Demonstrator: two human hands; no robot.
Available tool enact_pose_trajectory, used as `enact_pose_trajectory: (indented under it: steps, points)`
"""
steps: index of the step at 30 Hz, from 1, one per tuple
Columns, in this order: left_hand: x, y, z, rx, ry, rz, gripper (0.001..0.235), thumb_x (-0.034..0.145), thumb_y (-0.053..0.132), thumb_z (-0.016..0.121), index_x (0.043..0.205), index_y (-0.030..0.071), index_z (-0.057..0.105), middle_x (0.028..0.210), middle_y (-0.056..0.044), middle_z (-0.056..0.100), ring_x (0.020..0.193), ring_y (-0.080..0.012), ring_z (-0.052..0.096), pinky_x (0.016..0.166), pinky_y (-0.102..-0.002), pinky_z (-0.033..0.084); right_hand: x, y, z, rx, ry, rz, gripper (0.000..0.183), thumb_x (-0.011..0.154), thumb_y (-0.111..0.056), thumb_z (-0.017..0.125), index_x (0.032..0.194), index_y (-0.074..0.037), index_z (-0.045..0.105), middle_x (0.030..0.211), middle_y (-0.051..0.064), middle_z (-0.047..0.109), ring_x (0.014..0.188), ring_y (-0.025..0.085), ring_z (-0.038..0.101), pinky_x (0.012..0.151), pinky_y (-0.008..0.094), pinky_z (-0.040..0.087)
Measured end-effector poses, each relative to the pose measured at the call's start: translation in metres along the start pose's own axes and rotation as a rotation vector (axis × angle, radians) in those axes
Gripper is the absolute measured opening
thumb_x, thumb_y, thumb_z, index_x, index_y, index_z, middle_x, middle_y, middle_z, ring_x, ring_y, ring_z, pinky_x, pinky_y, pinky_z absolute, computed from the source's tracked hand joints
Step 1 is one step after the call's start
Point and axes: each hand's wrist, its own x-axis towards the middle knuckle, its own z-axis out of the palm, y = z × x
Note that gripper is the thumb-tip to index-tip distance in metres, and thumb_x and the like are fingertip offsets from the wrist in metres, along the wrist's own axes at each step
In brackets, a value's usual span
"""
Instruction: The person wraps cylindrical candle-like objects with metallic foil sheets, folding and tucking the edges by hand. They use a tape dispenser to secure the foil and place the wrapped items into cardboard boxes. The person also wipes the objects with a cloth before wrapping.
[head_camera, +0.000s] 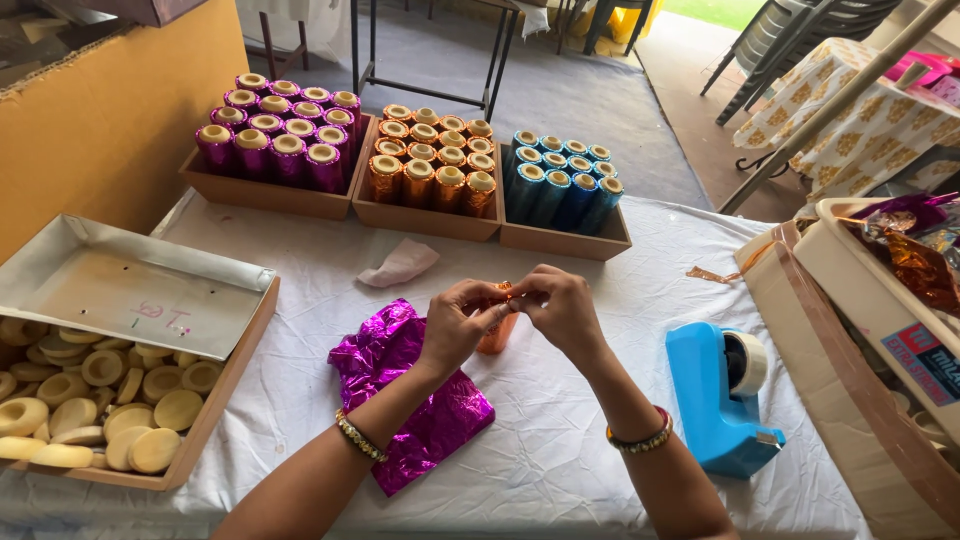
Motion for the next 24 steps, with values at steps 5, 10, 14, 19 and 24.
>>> enact_pose_trajectory:
  steps: [5, 10, 14, 19, 24]
  points:
    - [0.001, -0.002, -0.002, 0.032, -0.01, -0.005, 0.016, 0.086, 0.011, 0.08, 0.099, 0.002, 0.078, 0.101, -0.009, 0.078, 0.092, -0.0149, 0.077, 0.085, -0.027, 0.063, 0.019, 0.014, 0.002, -0.071, -0.084, 0.042, 0.009, 0.075, -0.002, 0.079, 0.083, -0.006, 0.08, 0.079, 0.003, 0.075, 0.07, 0.015, 0.075, 0.066, 0.03, 0.06]
    - [0.004, -0.014, -0.002, 0.06, -0.049, -0.047, 0.016, 0.086, 0.008, 0.079, 0.1, 0.001, 0.077, 0.099, -0.01, 0.078, 0.088, -0.0155, 0.075, 0.08, -0.028, 0.062, 0.012, 0.008, 0.008, -0.215, -0.043, 0.071, 0.005, 0.077, -0.002, 0.078, 0.079, -0.007, 0.077, 0.079, 0.006, 0.075, 0.074, 0.023, 0.076, 0.068, 0.035, 0.06]
    - [0.001, -0.018, -0.002, -0.09, -0.064, -0.008, 0.018, 0.088, 0.006, 0.076, 0.105, 0.0, 0.075, 0.106, -0.011, 0.075, 0.094, -0.0159, 0.074, 0.087, -0.028, 0.062, -0.028, -0.011, -0.025, -0.195, 0.044, -0.205, 0.013, 0.082, -0.003, 0.079, 0.095, -0.007, 0.077, 0.096, 0.008, 0.075, 0.093, 0.03, 0.072, 0.081, 0.04, 0.058]
    - [-0.001, -0.009, -0.003, -0.028, -0.052, 0.007, 0.017, 0.09, 0.004, 0.076, 0.105, -0.001, 0.075, 0.11, -0.011, 0.074, 0.102, -0.0169, 0.074, 0.097, -0.029, 0.06, -0.106, -0.005, -0.098, -0.273, 0.248, -0.205, 0.02, 0.082, -0.005, 0.079, 0.101, -0.009, 0.077, 0.105, 0.006, 0.077, 0.1, 0.025, 0.072, 0.085, 0.039, 0.059]
    - [-0.002, -0.003, -0.003, -0.079, -0.049, -0.006, 0.018, 0.091, 0.002, 0.075, 0.109, -0.002, 0.074, 0.114, -0.011, 0.073, 0.105, -0.0164, 0.073, 0.098, -0.029, 0.06, -0.186, 0.046, -0.178, -0.352, 0.559, 0.563, 0.013, 0.085, -0.009, 0.08, 0.099, -0.011, 0.08, 0.093, 0.007, 0.073, 0.076, 0.014, 0.067, 0.061, 0.029, 0.055]
